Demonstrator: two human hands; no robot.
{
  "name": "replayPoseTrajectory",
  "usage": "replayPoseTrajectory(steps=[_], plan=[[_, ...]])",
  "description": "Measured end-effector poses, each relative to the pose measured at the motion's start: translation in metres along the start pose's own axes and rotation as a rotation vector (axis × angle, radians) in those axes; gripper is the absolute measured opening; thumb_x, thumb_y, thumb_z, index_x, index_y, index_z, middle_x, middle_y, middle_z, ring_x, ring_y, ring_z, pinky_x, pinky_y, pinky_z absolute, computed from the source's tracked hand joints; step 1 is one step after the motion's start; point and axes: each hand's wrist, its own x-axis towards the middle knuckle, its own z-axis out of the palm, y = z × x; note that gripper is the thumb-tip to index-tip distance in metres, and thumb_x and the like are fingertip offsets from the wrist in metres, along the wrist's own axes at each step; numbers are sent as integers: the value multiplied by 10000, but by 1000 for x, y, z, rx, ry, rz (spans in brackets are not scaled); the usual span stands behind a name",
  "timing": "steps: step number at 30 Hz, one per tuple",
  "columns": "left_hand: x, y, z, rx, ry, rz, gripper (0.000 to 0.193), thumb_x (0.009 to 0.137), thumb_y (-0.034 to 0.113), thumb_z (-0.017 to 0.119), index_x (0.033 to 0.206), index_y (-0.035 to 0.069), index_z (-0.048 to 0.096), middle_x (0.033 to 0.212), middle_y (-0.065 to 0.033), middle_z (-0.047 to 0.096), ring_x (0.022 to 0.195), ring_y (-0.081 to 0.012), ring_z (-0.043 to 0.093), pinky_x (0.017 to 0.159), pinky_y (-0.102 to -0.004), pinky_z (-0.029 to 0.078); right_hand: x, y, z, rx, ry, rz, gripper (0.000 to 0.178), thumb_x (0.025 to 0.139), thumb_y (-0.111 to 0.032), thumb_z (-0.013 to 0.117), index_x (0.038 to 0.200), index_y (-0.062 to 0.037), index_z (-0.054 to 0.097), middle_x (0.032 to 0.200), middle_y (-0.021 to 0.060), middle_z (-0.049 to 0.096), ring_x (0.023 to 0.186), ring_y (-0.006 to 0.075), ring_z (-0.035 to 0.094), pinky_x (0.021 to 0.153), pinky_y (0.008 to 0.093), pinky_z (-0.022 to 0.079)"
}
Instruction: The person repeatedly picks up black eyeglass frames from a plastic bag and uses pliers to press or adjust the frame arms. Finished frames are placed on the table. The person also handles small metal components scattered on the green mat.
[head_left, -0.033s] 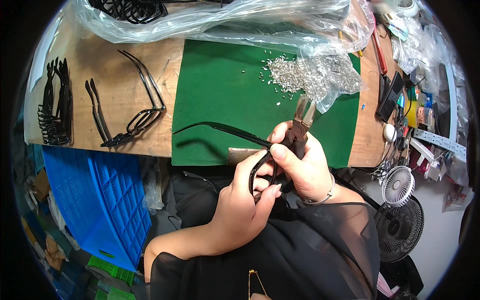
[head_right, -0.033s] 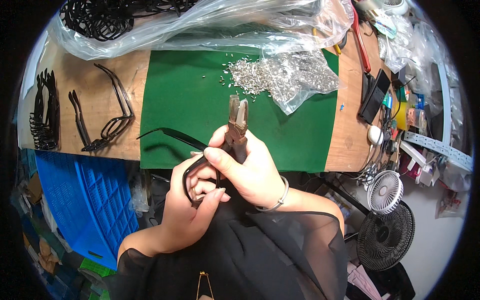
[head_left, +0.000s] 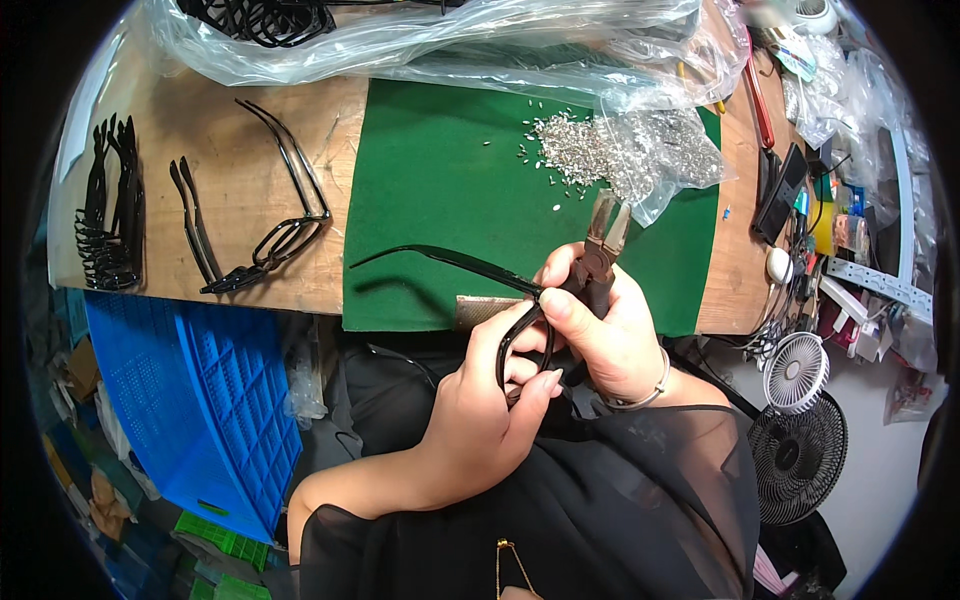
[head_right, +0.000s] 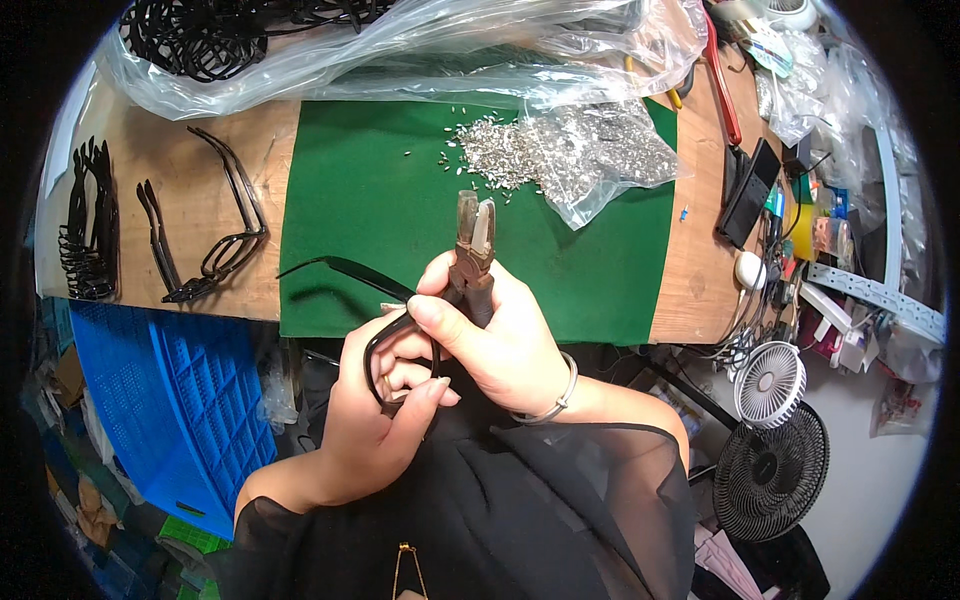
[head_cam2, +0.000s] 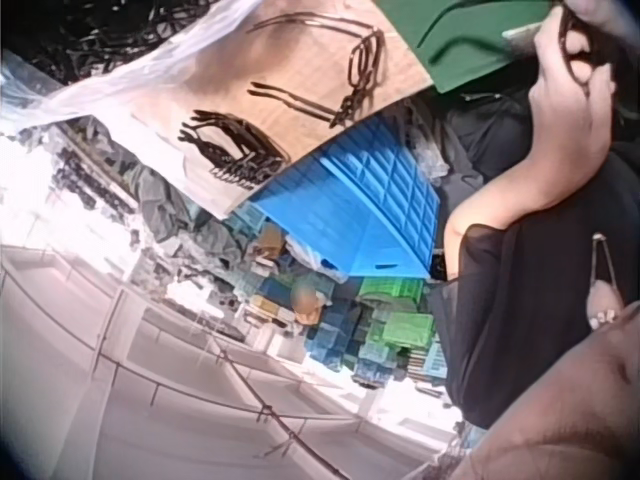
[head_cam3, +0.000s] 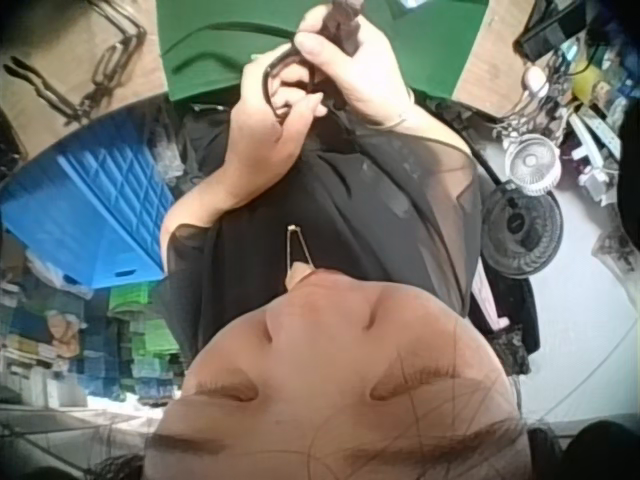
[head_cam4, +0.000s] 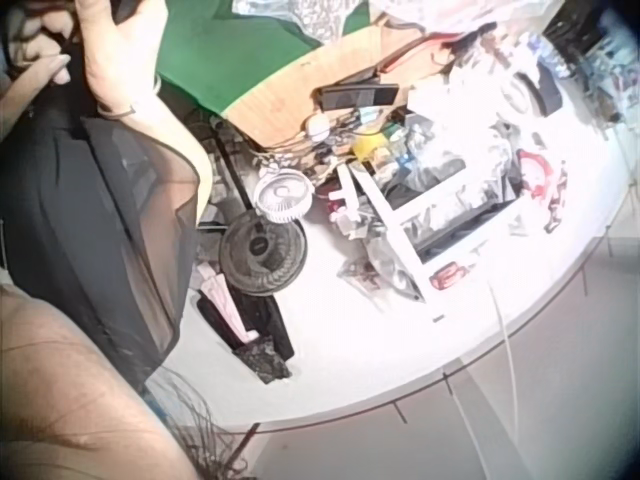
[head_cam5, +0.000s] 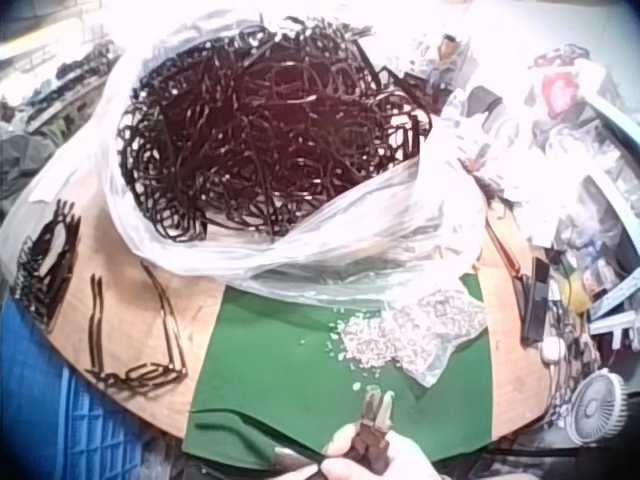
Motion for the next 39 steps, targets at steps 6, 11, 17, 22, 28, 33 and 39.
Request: replayPoseTrajectory(steps=[6, 11, 17, 22, 28, 33, 39], plan=[[0, 8, -7, -313, -42, -72, 476, 827, -45, 499, 1235, -32, 254, 1001, -126, 519, 756, -116, 583, 678, -224, 481, -5, -2, -1, -116, -50, -41, 156, 855, -21, 517, 988, 4, 439, 818, 47, 524, 733, 83, 525, 644, 221, 446], [-4, 21, -17, -433, -43, -143, 479, 826, -60, 490, 1237, -33, 246, 1023, -136, 520, 757, -107, 573, 685, -218, 476, -2, 6, -15, -200, -162, -257, 250, 824, -29, 567, 1049, 11, 464, 787, 41, 522, 628, 81, 515, 598, 217, 439], [-21, 25, -34, -283, -96, -207, 381, 825, -60, 494, 1179, -72, 352, 1001, -131, 561, 756, -97, 579, 696, -215, 481, 1, -8, -34, -1139, -503, -371, 260, 660, -52, 645, 882, -26, 512, 784, 110, 545, 736, 288, 550, 661, 346, 449], [-33, 30, -34, -199, -77, -236, 343, 820, -67, 493, 1150, -77, 399, 978, -122, 584, 738, -94, 588, 691, -210, 478, 6, -12, -27, -1167, -644, -367, 266, 674, -89, 640, 884, -41, 484, 808, 120, 535, 772, 295, 534, 709, 358, 433], [-34, 29, -37, 429, -90, -77, 352, 718, -85, 589, 1053, -29, 494, 889, -135, 595, 721, -208, 618, 609, -261, 487, 16, -14, -24, -1235, -708, -581, 185, 709, -103, 625, 831, -40, 500, 782, 94, 517, 724, 261, 522, 649, 342, 436], [-19, 25, -40, 692, -157, 162, 332, 679, -79, 621, 988, -18, 517, 848, -152, 571, 707, -313, 587, 600, -321, 484, 18, -7, -33, -1346, -673, -648, 318, 591, -126, 684, 833, -48, 494, 774, 80, 524, 742, 241, 539, 666, 341, 432], [-17, 20, -42, 567, -105, 18, 274, 756, -38, 587, 1024, -17, 534, 833, -105, 594, 657, -178, 582, 589, -247, 457, 18, 1, -32, -1401, -571, -606, 284, 644, -181, 676, 830, -47, 509, 763, 80, 521, 735, 243, 535, 652, 337, 432]])
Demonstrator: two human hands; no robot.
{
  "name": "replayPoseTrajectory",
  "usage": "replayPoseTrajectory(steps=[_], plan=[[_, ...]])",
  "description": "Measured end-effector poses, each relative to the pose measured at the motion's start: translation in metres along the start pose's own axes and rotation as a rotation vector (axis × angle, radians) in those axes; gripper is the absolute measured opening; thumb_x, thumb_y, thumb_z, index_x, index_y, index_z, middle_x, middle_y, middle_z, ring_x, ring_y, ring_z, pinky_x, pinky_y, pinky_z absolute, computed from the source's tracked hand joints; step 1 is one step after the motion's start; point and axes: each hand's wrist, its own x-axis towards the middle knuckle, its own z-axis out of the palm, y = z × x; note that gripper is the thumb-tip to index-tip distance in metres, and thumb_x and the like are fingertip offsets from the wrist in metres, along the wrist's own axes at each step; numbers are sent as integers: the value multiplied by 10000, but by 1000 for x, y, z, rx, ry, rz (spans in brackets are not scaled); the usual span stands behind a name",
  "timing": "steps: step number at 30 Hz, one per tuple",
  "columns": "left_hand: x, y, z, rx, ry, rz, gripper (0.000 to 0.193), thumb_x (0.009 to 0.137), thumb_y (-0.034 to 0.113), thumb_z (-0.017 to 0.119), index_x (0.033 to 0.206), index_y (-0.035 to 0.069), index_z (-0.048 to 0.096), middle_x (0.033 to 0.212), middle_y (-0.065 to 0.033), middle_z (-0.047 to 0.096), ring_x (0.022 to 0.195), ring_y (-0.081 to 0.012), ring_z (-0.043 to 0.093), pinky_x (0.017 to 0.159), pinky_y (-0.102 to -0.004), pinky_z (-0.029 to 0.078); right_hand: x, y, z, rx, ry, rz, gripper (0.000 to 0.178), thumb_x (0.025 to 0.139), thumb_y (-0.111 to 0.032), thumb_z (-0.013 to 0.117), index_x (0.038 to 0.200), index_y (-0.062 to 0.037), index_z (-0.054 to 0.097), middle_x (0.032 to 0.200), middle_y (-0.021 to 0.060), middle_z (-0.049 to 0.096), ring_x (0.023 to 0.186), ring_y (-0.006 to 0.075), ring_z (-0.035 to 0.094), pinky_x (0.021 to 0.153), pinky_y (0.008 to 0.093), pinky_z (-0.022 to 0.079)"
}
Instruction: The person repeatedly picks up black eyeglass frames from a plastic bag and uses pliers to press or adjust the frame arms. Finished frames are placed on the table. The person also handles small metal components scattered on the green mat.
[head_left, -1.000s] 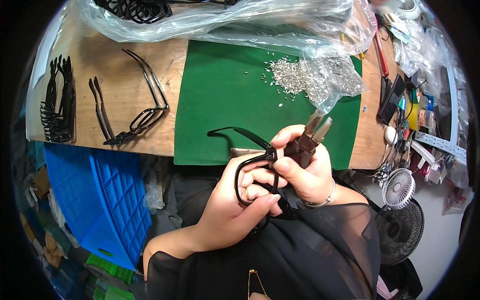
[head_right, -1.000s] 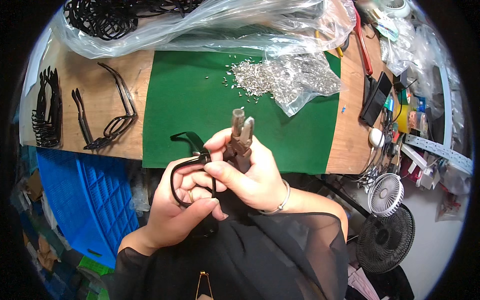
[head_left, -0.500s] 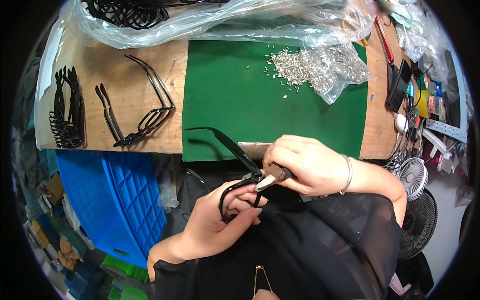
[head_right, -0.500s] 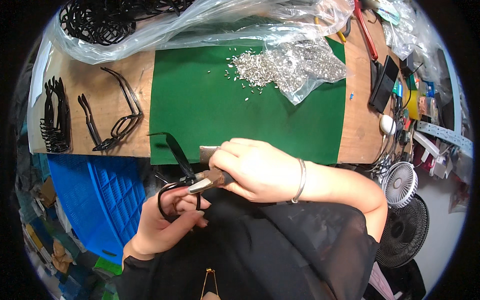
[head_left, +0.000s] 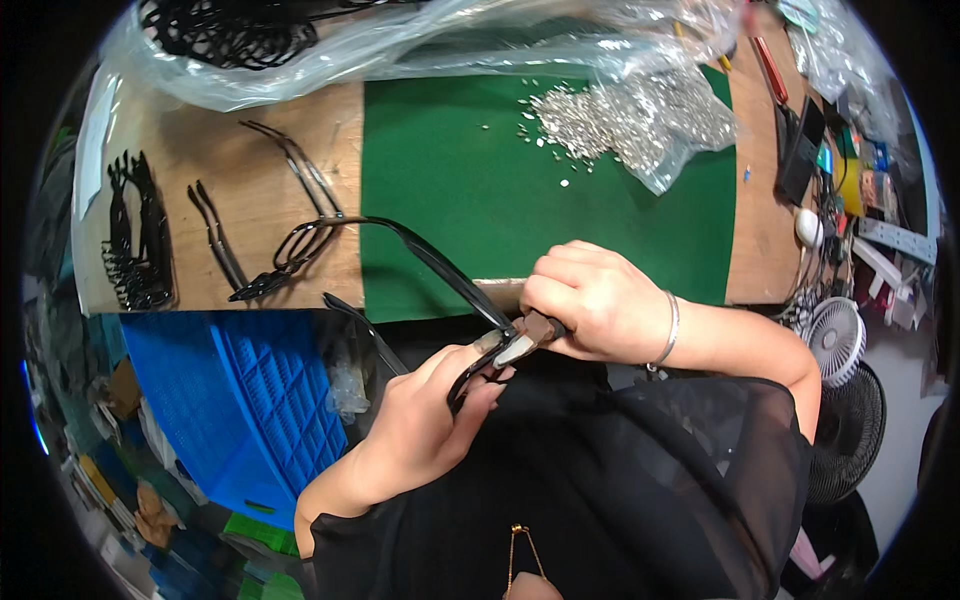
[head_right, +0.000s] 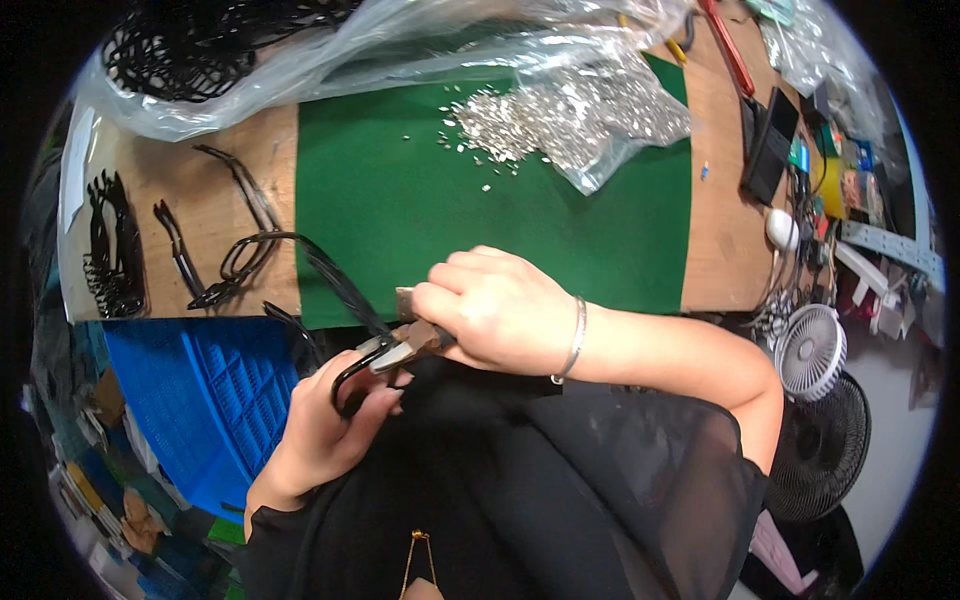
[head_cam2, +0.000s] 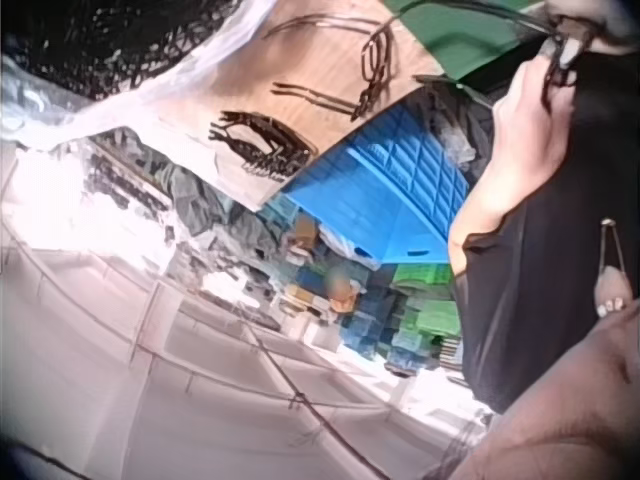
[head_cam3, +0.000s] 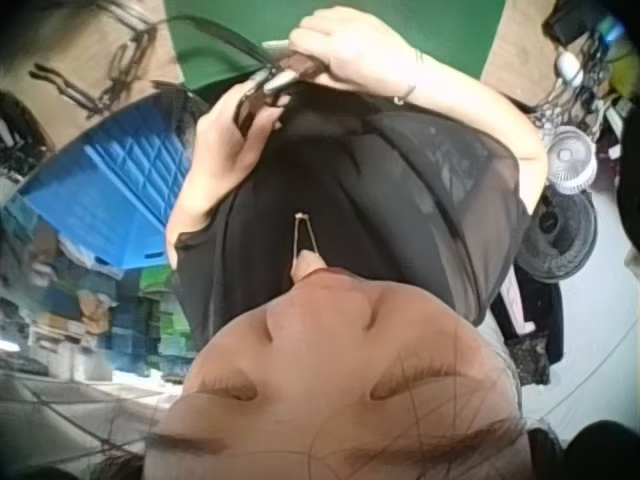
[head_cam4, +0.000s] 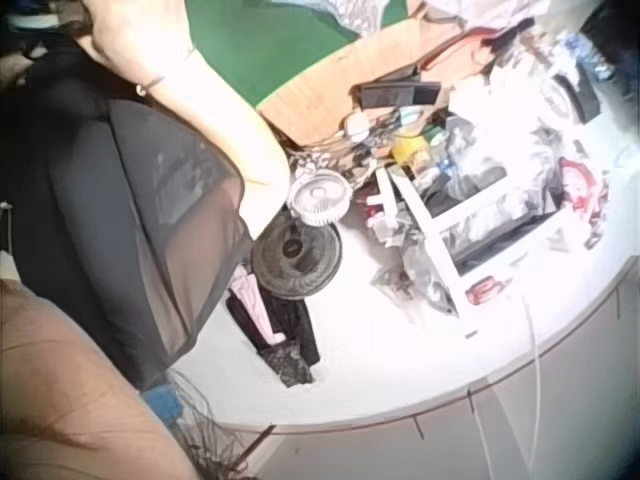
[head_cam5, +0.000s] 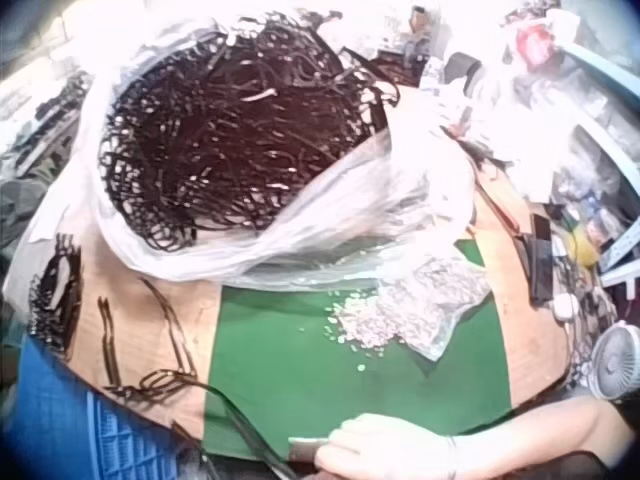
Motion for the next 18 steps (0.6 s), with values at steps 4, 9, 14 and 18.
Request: replayPoseTrajectory(steps=[4, 9, 14, 18], plan=[[-8, -13, -9, -144, 100, -121, 312, 777, -6, 578, 1076, -32, 491, 876, -108, 615, 664, -156, 610, 636, -252, 489, 3, 5, -4, 113, -44, 115, 255, 716, -232, 660, 818, -52, 511, 773, 85, 519, 739, 262, 527, 656, 345, 431], [14, -38, -51, -45, 224, -118, 301, 802, 35, 542, 1084, -53, 484, 850, -132, 618, 658, -173, 613, 630, -274, 487, 9, 13, 0, 165, -32, 249, 240, 716, -204, 674, 790, -58, 498, 748, 92, 520, 717, 269, 523, 644, 343, 431], [15, -42, -99, 906, 405, 149, 410, 779, 149, 593, 1138, -11, 476, 961, -147, 538, 880, -308, 484, 792, -359, 393, 5, 17, -1, 226, 37, 310, 210, 733, -175, 657, 821, -47, 515, 742, 101, 523, 680, 270, 529, 613, 338, 433], [24, -75, -95, 1154, 399, -141, 375, 797, 110, 554, 1129, -22, 438, 960, -176, 511, 885, -331, 483, 762, -388, 398, 8, 19, -2, 311, 113, 395, 210, 753, -171, 641, 858, -29, 527, 742, 111, 521, 659, 272, 533, 602, 328, 430]])
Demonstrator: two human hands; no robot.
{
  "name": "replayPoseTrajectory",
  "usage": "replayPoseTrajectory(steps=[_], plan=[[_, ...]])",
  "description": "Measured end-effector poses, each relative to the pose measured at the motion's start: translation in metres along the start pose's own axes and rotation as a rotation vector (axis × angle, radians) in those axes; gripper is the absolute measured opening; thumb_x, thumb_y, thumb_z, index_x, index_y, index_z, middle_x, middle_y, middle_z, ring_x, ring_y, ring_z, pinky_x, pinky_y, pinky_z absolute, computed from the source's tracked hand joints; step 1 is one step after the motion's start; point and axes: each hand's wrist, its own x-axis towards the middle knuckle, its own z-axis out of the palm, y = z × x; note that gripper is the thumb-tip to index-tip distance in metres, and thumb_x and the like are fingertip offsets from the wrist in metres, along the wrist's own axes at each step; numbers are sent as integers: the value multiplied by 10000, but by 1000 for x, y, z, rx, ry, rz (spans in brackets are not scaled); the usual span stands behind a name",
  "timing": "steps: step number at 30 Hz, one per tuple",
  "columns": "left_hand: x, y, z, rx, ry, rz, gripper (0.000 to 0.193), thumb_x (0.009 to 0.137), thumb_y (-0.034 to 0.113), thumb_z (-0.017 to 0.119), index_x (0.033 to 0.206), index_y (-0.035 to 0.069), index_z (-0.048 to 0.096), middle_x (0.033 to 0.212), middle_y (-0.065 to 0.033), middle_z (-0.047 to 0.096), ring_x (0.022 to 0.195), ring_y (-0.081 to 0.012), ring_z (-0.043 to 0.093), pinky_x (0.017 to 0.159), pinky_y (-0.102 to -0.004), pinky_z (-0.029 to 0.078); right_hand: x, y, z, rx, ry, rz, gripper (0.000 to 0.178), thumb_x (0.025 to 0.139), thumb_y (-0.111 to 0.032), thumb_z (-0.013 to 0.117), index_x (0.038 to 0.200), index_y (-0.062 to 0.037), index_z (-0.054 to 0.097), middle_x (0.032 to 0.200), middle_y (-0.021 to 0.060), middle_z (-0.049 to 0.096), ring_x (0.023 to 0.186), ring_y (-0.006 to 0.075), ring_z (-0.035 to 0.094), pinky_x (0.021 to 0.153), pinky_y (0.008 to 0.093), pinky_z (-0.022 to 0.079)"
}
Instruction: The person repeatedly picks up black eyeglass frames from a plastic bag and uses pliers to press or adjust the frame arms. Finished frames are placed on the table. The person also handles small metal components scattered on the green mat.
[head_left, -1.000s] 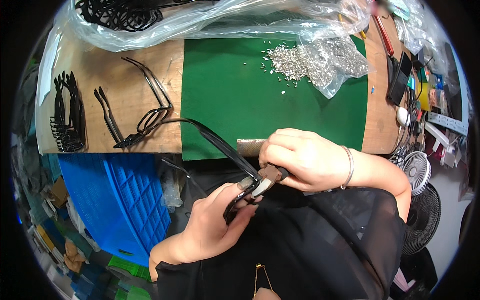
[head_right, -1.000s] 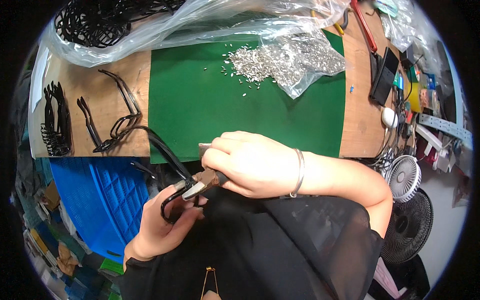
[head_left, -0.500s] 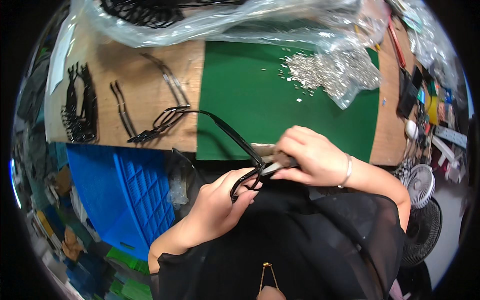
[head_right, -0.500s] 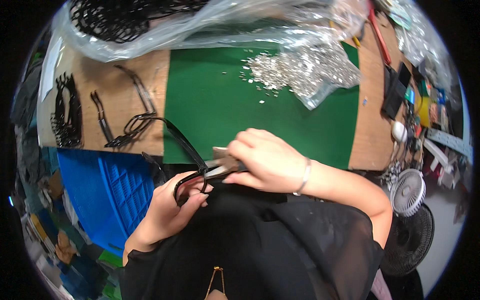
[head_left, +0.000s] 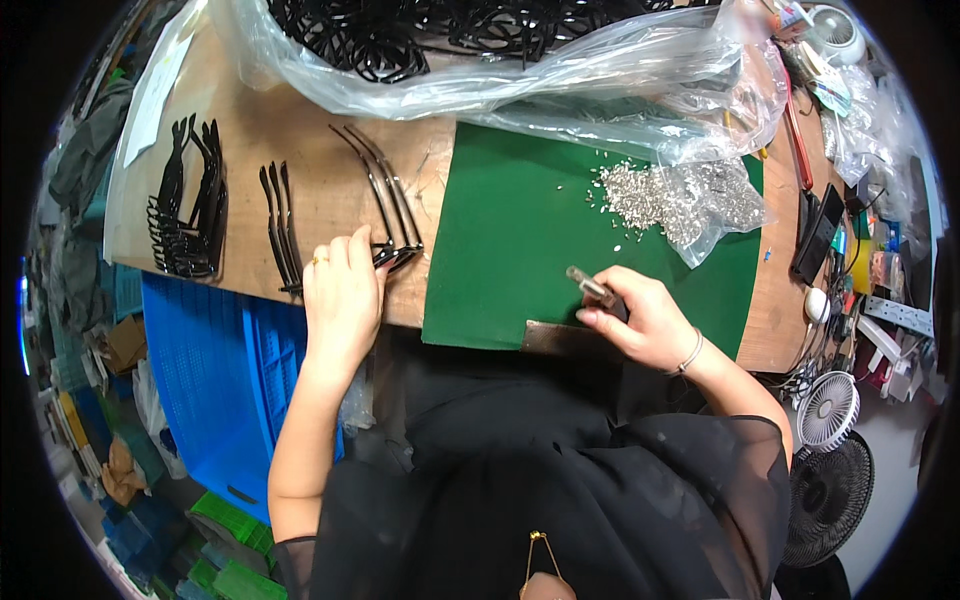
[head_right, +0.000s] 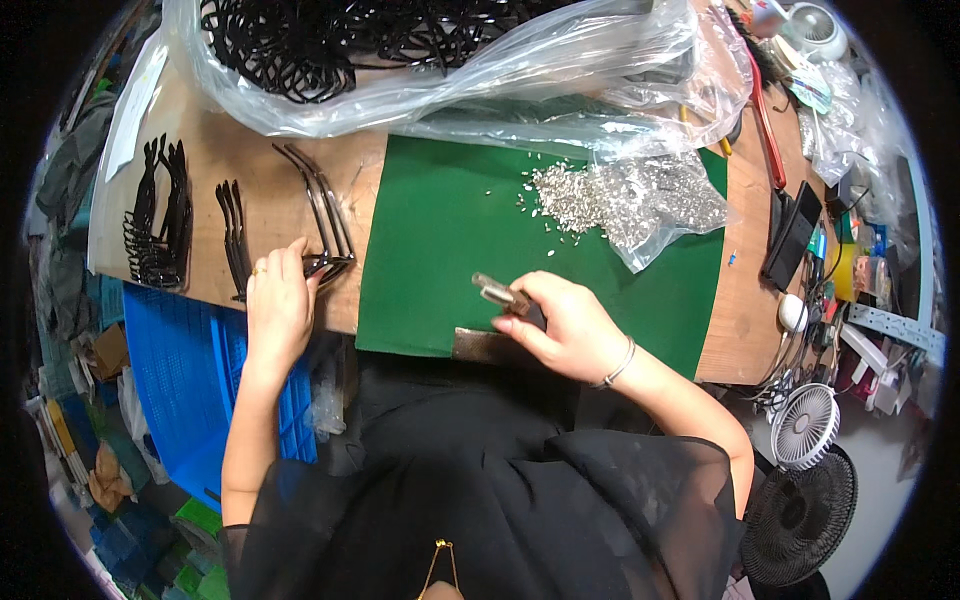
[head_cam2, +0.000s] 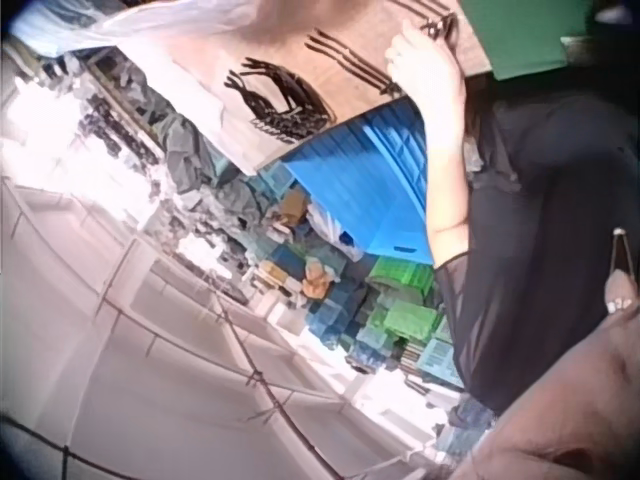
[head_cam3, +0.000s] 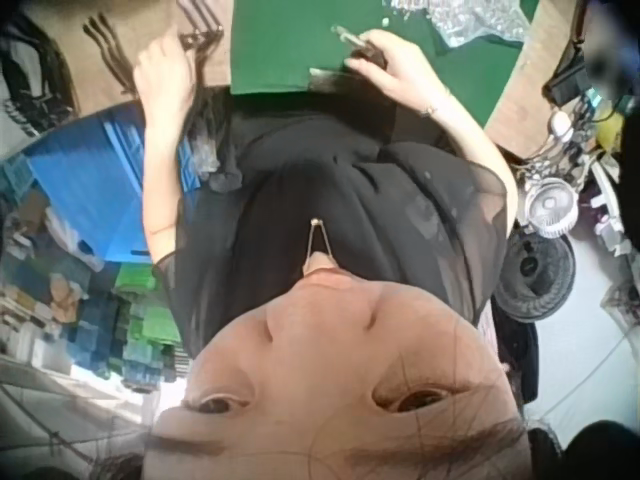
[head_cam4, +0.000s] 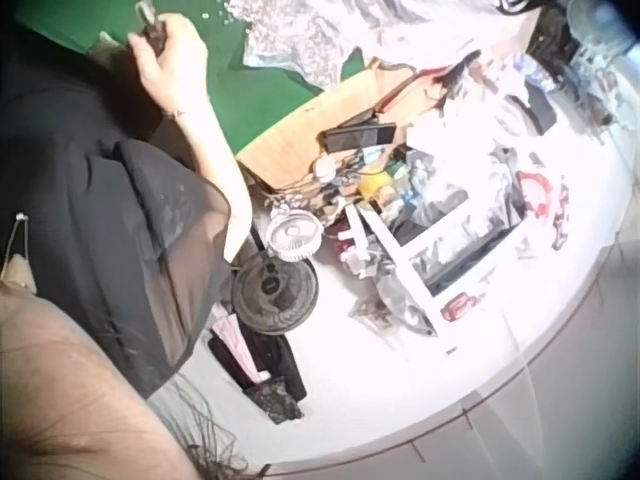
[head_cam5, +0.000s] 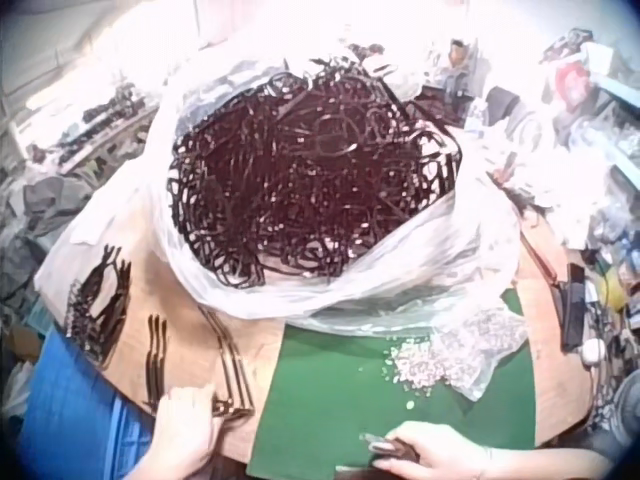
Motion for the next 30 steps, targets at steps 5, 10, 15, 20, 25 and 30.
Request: replayPoseTrajectory(steps=[5, 10, 15, 20, 25, 30], plan=[[13, -10, -14, -295, 42, 137, 435, 733, 146, 651, 1089, -22, 467, 942, -177, 518, 877, -317, 512, 792, -372, 413, -11, 7, -5, 39, 34, -20, 205, 744, -152, 651, 855, -18, 543, 742, 120, 538, 655, 252, 546, 602, 320, 436], [115, -4, -32, -510, 706, -92, 223, 817, 181, 573, 943, -1, 545, 816, -128, 581, 699, -241, 581, 628, -320, 463, -3, 3, 4, 11, 60, -5, 203, 748, -168, 635, 834, -12, 538, 735, 133, 535, 653, 276, 543, 601, 329, 439], [152, -10, -25, -353, 632, -234, 274, 825, 280, 579, 891, 13, 585, 695, -101, 614, 650, -187, 596, 615, -307, 461, -25, 8, -2, -96, 7, -85, 214, 714, -140, 650, 861, -32, 539, 752, 118, 535, 693, 275, 541, 627, 339, 439], [134, 2, -72, -1352, 600, -3, 217, 903, 227, 481, 914, 35, 582, 849, -63, 600, 765, -130, 572, 706, -260, 457, -33, 14, -10, -157, 75, -1, 218, 740, -150, 631, 896, -28, 539, 789, 119, 526, 718, 282, 550, 627, 338, 445], [92, 25, -99, -2054, 358, 488, 306, 935, 295, 360, 1071, 57, 495, 1113, -209, 544, 772, -222, 599, 810, -389, 447, -4, 9, -5, -666, 219, -90, 435, 702, -124, 608, 1092, 13, 473, 1029, 127, 487, 744, 263, 564, 649, 361, 450], [12, 70, -83, -1851, 187, 320, 506, 801, 160, 617, 1200, 41, 328, 968, -186, 579, 540, -155, 563, 615, -299, 495, -9, 26, 6, -820, 282, -26, 452, 687, -138, 593, 1096, 21, 481, 1048, 114, 493, 711, 226, 541, 618, 340, 412]])
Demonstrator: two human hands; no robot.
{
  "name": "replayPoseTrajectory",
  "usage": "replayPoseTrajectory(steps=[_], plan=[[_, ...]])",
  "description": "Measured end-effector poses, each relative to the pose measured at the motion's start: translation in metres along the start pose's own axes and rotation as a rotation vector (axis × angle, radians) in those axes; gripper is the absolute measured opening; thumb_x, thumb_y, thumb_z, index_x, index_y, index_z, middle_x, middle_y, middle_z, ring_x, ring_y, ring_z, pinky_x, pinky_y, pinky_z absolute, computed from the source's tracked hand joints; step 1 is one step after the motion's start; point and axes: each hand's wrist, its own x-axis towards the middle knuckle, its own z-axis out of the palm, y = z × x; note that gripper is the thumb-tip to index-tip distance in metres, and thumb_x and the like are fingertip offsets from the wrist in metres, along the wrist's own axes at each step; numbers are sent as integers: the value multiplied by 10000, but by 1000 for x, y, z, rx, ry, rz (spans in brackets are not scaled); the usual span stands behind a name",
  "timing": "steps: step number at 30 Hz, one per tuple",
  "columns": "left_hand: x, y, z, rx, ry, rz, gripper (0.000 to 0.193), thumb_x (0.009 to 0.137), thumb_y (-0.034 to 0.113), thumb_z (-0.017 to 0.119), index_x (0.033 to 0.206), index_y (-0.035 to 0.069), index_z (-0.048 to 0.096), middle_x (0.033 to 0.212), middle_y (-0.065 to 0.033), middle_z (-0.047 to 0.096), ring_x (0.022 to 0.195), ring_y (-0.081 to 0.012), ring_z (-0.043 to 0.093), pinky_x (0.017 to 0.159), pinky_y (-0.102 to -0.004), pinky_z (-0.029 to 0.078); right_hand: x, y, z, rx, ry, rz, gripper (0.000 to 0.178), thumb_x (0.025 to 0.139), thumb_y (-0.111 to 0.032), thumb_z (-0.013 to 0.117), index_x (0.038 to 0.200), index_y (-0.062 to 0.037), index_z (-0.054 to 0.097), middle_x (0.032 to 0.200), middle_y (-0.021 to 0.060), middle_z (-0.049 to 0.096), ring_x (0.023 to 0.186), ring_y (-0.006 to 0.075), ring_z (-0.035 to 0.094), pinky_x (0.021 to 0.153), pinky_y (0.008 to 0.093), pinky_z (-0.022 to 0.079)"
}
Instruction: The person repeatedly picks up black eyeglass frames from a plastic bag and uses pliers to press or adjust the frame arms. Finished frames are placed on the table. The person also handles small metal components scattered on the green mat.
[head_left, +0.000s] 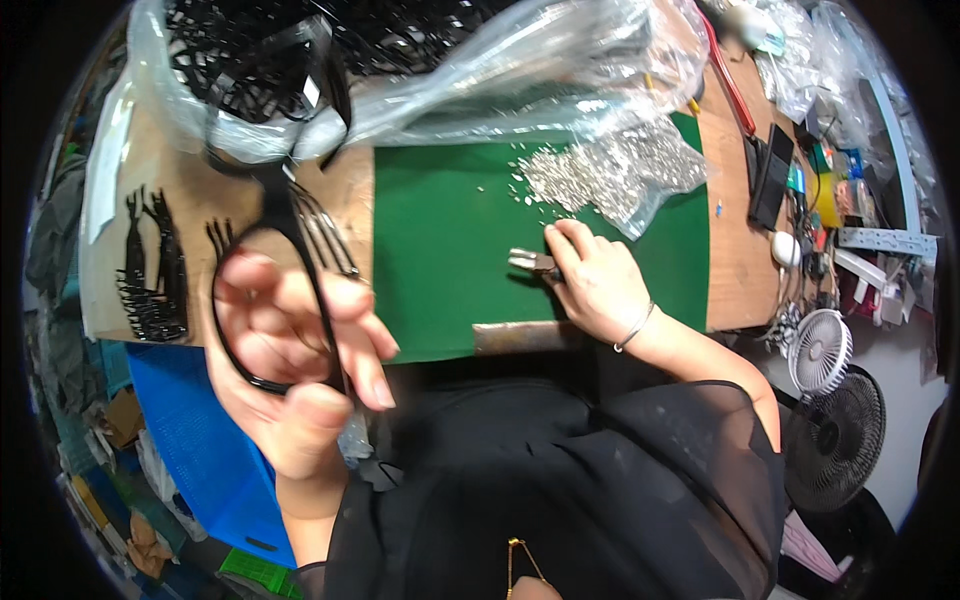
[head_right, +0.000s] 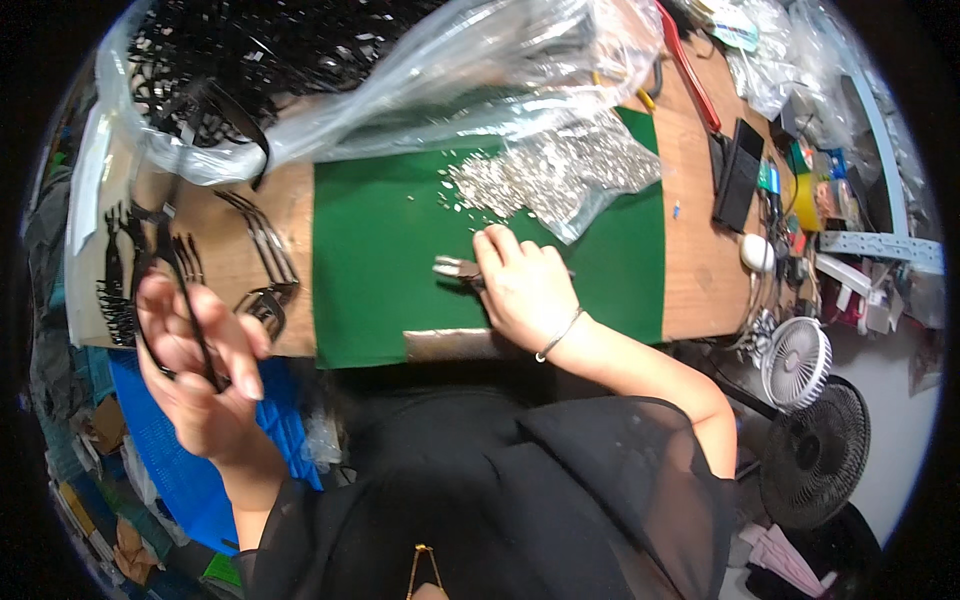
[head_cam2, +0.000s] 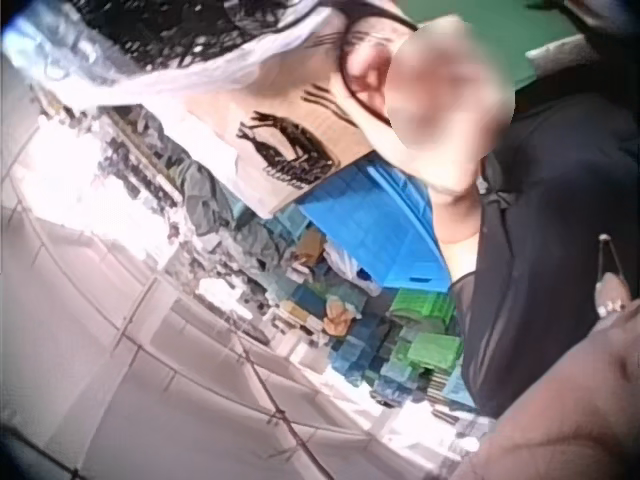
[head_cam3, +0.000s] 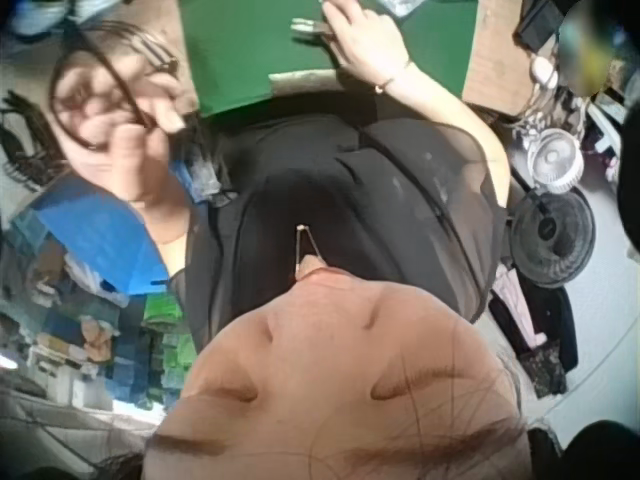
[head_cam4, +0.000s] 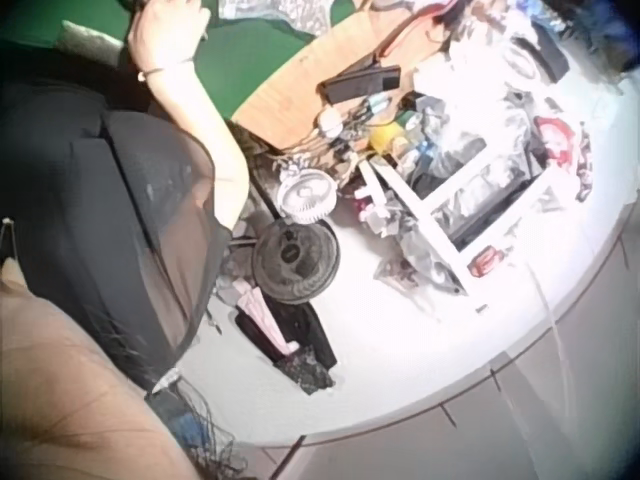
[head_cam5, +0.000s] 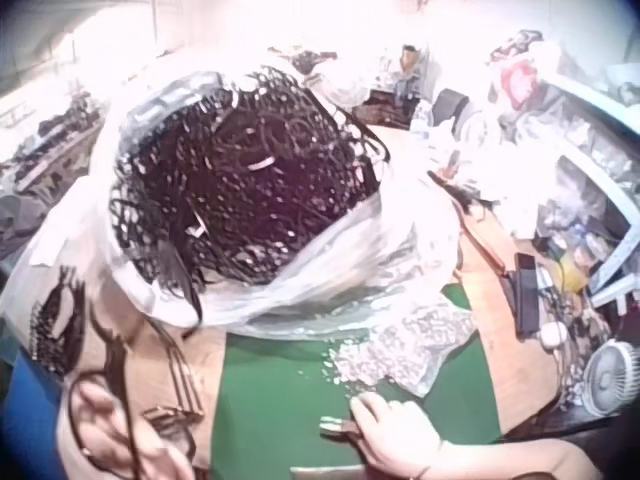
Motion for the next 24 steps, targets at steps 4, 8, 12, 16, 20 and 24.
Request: replayPoseTrajectory(steps=[4, 8, 12, 16, 20, 24], plan=[[-47, -36, 19, 69, 101, -446, 666, 712, -77, 630, 1240, -11, 229, 1073, -182, 549, 726, -84, 547, 693, -207, 461, -16, -1, -17, 241, -41, 12, 424, 715, -146, 615, 1087, 6, 483, 1039, 135, 490, 753, 280, 553, 668, 361, 451], [-56, -56, 36, 145, 69, -417, 730, 732, -108, 589, 1312, 21, 164, 1063, -178, 544, 730, -63, 545, 666, -174, 441, 0, 17, -25, 390, 22, 155, 217, 731, -118, 596, 907, -12, 527, 859, 154, 529, 747, 319, 552, 663, 391, 457], [-59, -66, 45, 153, 78, -311, 824, 721, -121, 576, 1354, 47, 76, 1037, -190, 535, 726, -77, 538, 663, -176, 437, 9, 23, 3, 348, -85, 206, 141, 737, -82, 586, 846, -8, 536, 737, 151, 527, 707, 319, 545, 618, 371, 432], [-68, -64, 32, 135, 44, -234, 931, 669, -116, 633, 1356, 72, 33, 1001, -181, 532, 700, -79, 533, 679, -190, 444, 5, 26, 7, 382, -52, 192, 135, 704, -94, 577, 804, -27, 518, 746, 154, 532, 714, 342, 543, 649, 412, 442], [-67, -63, 32, 111, -32, -214, 979, 652, -102, 659, 1354, 60, -3, 1069, -200, 487, 690, -89, 530, 681, -196, 446, 3, 15, 6, 342, -119, 117, 173, 679, -69, 598, 827, -36, 516, 748, 134, 525, 717, 321, 541, 651, 401, 447], [-64, -68, 37, 208, -73, -204, 990, 639, -122, 638, 1354, 51, -24, 1105, -201, 473, 738, -152, 579, 730, -275, 485, 6, 16, 11, 308, -23, 92, 186, 669, -70, 615, 812, -37, 501, 736, 118, 513, 711, 300, 537, 633, 385, 435]])
